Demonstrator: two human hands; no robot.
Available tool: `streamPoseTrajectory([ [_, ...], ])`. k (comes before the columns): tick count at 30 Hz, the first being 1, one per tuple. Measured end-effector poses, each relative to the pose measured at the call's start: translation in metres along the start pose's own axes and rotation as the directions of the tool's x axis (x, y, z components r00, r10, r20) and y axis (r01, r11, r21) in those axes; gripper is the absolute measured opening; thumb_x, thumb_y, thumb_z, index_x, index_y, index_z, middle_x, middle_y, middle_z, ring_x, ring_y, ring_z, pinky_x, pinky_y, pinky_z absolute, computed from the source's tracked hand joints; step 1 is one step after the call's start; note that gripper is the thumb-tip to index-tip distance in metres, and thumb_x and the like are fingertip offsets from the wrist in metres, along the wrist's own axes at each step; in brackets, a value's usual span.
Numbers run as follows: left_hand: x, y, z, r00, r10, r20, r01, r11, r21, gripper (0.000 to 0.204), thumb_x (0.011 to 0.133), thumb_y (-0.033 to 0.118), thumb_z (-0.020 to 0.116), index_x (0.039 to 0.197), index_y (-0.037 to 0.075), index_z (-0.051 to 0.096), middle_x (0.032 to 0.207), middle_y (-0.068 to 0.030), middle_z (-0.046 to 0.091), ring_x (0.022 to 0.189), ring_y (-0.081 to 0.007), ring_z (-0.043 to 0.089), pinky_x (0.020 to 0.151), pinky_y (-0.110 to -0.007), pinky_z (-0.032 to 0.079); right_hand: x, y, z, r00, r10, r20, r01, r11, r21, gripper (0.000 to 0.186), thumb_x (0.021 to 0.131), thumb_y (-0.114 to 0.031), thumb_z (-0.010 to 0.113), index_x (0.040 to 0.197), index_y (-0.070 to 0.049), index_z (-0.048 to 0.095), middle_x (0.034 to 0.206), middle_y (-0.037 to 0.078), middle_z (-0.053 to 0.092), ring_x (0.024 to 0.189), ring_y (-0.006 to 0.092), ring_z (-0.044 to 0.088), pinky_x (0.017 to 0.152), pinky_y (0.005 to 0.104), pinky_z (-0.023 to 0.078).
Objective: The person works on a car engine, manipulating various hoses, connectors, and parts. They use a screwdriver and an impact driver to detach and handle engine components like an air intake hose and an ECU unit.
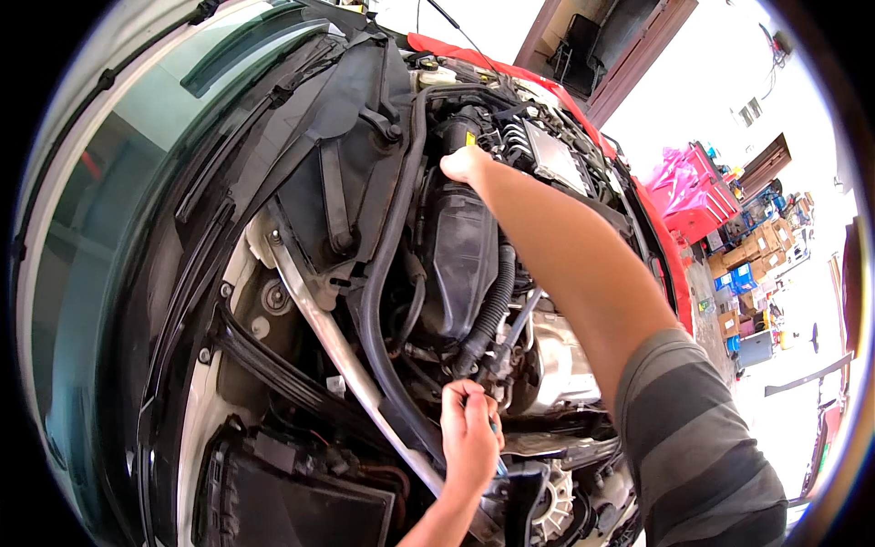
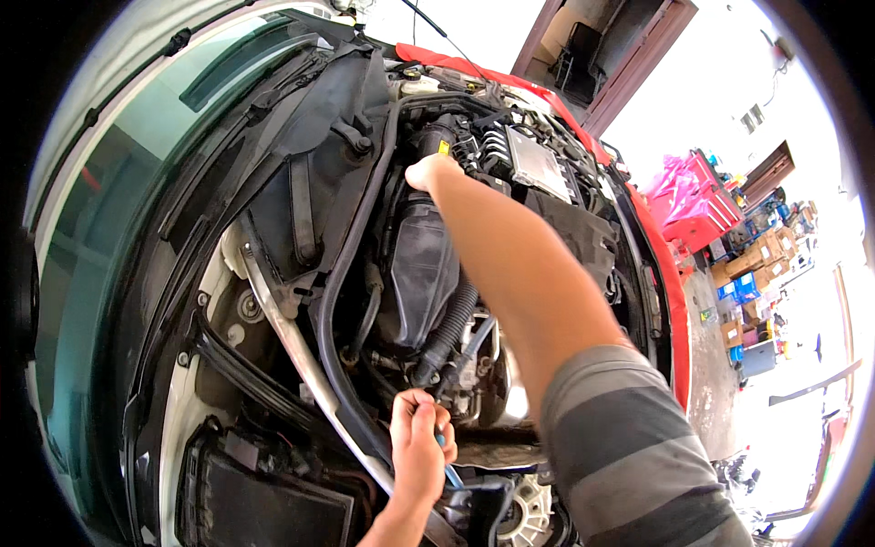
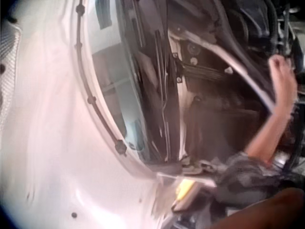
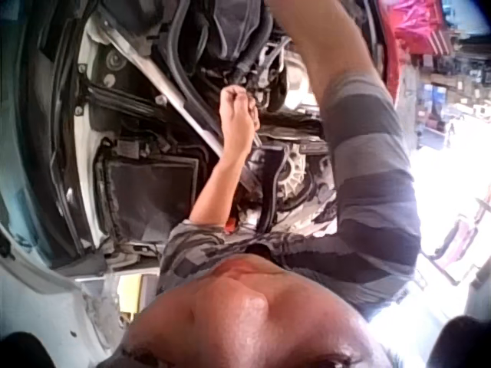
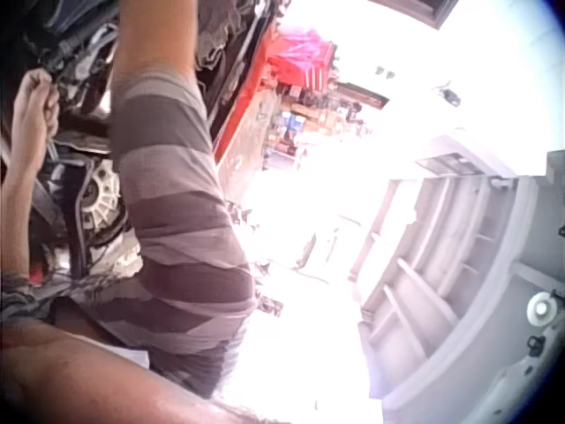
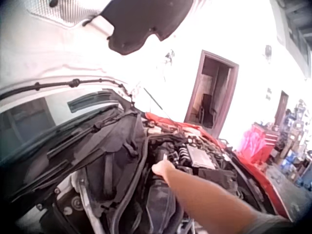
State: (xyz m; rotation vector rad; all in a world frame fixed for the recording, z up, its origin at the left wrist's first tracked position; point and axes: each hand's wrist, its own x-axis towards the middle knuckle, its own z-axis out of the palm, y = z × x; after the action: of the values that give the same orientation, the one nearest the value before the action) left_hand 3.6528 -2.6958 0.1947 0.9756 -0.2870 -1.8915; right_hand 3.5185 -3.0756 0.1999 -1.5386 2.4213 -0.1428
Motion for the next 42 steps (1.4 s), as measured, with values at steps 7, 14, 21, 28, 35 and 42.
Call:
streamPoseTrajectory([
  [7, 0.002, -0.006, -0.007, 0.999, 0.04, -0.019, -0.041, 0.998, -0.05, 0.005, 0.1, 0.01, 0.04, 0.103, 0.012, 0.043, 0.074, -0.001, 0.047, 0.053, -0.0068, 0.039, 0.044, -0.022, 0.03, 0.019, -0.025, 0.015, 0.978, 0.209, 0.021, -0.209, 0.978, -0.027, 0.072, 0.074, -0.041, 0.073, 0.134, -0.004, 0.056, 0.141, 0.01, 0.054, 0.126, 0.0207, 0.056, 0.102, 0.0329, 0.047],
  [14, 0.007, -0.008, -0.005, 0.997, 0.075, -0.008, -0.075, 0.995, -0.068, 0.005, 0.099, 0.005, 0.042, 0.101, 0.005, 0.047, 0.08, -0.0031, 0.051, 0.065, -0.0068, 0.043, 0.057, -0.021, 0.037, 0.041, -0.012, 0.025, 0.981, 0.191, 0.028, -0.188, 0.978, -0.094, 0.076, 0.075, -0.043, 0.072, 0.136, -0.001, 0.053, 0.144, 0.011, 0.051, 0.13, 0.0218, 0.052, 0.104, 0.0332, 0.045],
  [21, 0.003, -0.01, 0.0, 1.0, 0.017, -0.016, -0.018, 0.996, -0.092, 0.005, 0.099, 0.005, 0.043, 0.103, 0.004, 0.046, 0.08, -0.0027, 0.052, 0.062, -0.0052, 0.04, 0.055, -0.02, 0.035, 0.046, 0.0, 0.023, 0.984, 0.177, -0.006, -0.176, 0.972, -0.153, 0.076, 0.078, -0.042, 0.067, 0.138, 0.002, 0.049, 0.145, 0.013, 0.049, 0.129, 0.0247, 0.053, 0.104, 0.0356, 0.045],
  [28, 0.007, -0.015, -0.012, 0.989, 0.126, -0.077, -0.13, 0.991, -0.044, 0.005, 0.099, 0.008, 0.044, 0.103, 0.006, 0.046, 0.07, -0.0027, 0.05, 0.049, -0.0082, 0.041, 0.041, -0.023, 0.035, 0.004, -0.032, -0.006, 0.994, 0.096, 0.046, -0.1, 0.992, 0.083, 0.062, 0.072, -0.035, 0.079, 0.126, -0.008, 0.063, 0.135, 0.011, 0.058, 0.125, 0.0248, 0.057, 0.101, 0.0343, 0.048],
  [35, 0.009, -0.013, -0.002, 0.989, 0.105, -0.1, -0.109, 0.994, -0.033, 0.003, 0.1, 0.013, 0.043, 0.099, 0.013, 0.045, 0.067, 0.0023, 0.042, 0.048, -0.0063, 0.036, 0.04, -0.022, 0.028, 0.046, -0.02, 0.011, 0.993, 0.073, 0.095, -0.068, 0.996, -0.055, 0.063, 0.073, -0.032, 0.076, 0.128, -0.006, 0.061, 0.138, 0.009, 0.053, 0.126, 0.0216, 0.054, 0.095, 0.037, 0.052],
  [42, 0.002, 0.009, 0.011, 0.996, 0.034, -0.088, -0.042, 0.995, -0.091, 0.004, 0.101, 0.013, 0.042, 0.1, 0.012, 0.045, 0.069, 0.0, 0.043, 0.05, -0.0081, 0.038, 0.041, -0.023, 0.03, 0.022, -0.014, -0.01, 0.968, -0.234, 0.088, 0.249, 0.937, -0.244, 0.069, 0.083, -0.053, 0.065, 0.134, -0.006, 0.057, 0.14, 0.018, 0.052, 0.13, 0.0317, 0.051, 0.105, 0.0406, 0.044],
])
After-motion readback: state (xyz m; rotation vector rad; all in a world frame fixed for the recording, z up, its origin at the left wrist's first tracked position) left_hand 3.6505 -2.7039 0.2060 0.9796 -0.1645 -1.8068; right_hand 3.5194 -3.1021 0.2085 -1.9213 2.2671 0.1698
